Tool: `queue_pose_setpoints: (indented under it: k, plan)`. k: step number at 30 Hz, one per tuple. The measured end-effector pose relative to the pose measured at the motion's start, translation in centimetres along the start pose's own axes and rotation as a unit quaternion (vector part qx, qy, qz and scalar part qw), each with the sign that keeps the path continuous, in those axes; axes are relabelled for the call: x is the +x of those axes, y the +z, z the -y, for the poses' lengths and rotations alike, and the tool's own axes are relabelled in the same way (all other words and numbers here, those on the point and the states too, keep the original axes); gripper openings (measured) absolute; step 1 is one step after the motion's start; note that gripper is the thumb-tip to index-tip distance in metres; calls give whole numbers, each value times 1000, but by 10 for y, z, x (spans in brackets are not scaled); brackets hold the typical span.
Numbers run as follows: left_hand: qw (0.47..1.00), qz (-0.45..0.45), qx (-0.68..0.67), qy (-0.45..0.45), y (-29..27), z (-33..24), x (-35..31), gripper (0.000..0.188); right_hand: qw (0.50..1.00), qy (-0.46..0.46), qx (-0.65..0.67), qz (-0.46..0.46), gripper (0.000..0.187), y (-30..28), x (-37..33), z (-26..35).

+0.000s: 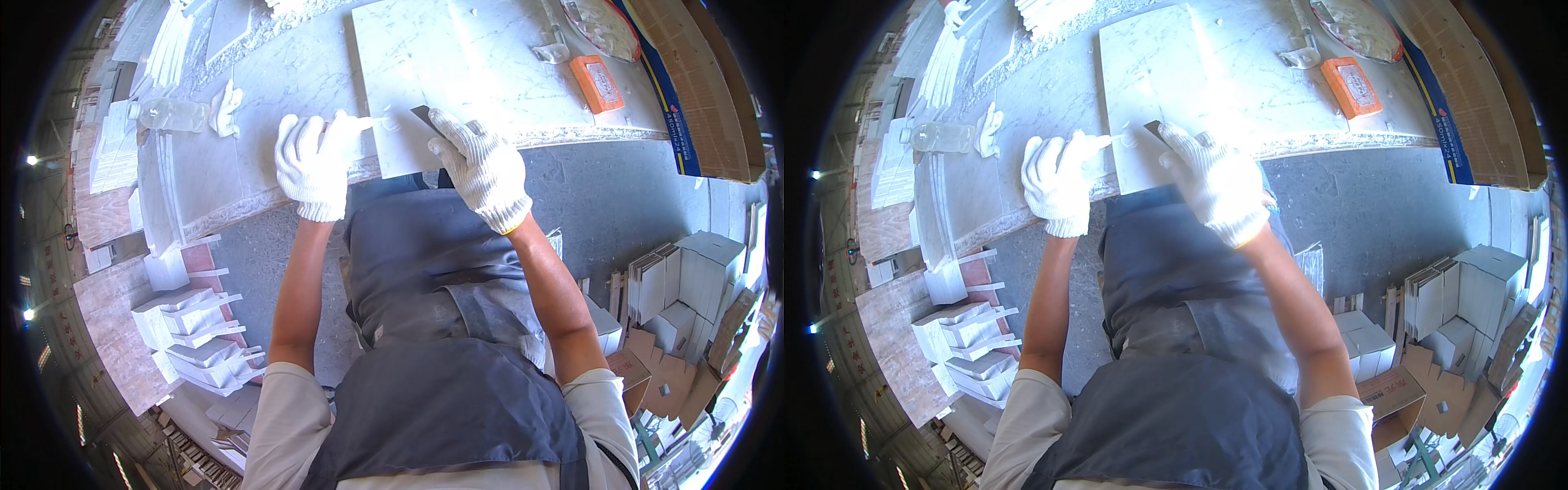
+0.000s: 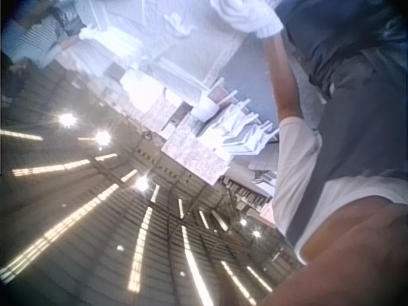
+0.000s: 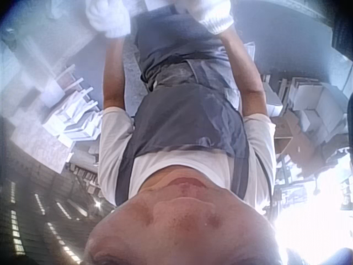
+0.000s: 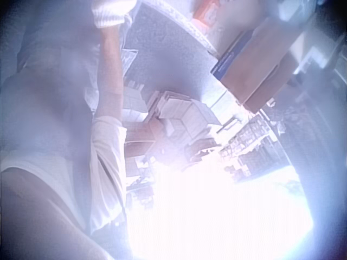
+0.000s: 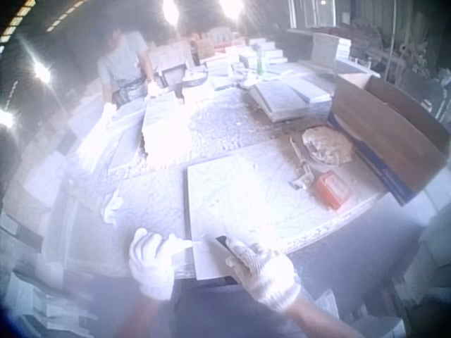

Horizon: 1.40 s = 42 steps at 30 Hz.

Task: The person scrapes a white stone tile with a metal scraper, then wipes it with a cloth. They repeat this process on multiple tiles, stacking the finished ones on the table.

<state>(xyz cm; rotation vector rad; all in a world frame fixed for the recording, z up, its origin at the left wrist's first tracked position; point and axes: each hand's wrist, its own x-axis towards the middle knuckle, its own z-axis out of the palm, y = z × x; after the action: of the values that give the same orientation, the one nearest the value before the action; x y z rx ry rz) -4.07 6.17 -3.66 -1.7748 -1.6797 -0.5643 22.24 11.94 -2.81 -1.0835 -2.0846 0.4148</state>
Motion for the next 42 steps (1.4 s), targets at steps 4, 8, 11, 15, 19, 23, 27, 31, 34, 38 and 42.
queue_pose_setpoints:
  k: [4, 8, 11, 15, 19, 23, 27, 31, 34, 38, 42]
  plan:
    - [1000, 3, 4, 0, 1, 1, -1, 41, 1000, -3, -2, -1, 36, -1, 0, 0]
    - [1000, 3, 10, -11, 3, 0, -5, 39, 1000, 10, 4, 10, 36, 0, -1, -1]
    - [999, -15, 9, -45, 7, -3, -8, 38, 1000, -2, -5, 6, 37, 0, 0, -1]
    - [983, -15, -106, -148, 12, -2, -11, 40, 1000, -24, -7, -3, 38, -3, 3, 1]
    - [858, -14, -401, -320, 25, 9, -4, 39, 1000, 10, 11, 11, 37, -7, 4, 4]
    - [766, -47, -525, -369, 45, 29, 16, 28, 999, 7, 41, 11, 36, -8, 4, 7]
    - [862, 37, -320, -391, 66, 51, 36, 36, 999, -23, 40, 16, 37, -10, 6, 7]
    - [867, 50, -275, -413, 80, 56, 36, 41, 997, 8, 48, 56, 40, -13, 6, 3]
    - [883, 40, -237, -402, 87, 55, 31, 44, 996, 7, 73, 48, 40, -14, 2, -1]
    - [886, 21, -234, -399, 92, 56, 27, 51, 980, 74, 178, 54, 42, -14, -6, -2]
    - [890, 19, -235, -389, 94, 57, 25, 57, 940, 164, 289, 83, 54, -18, -17, 5]
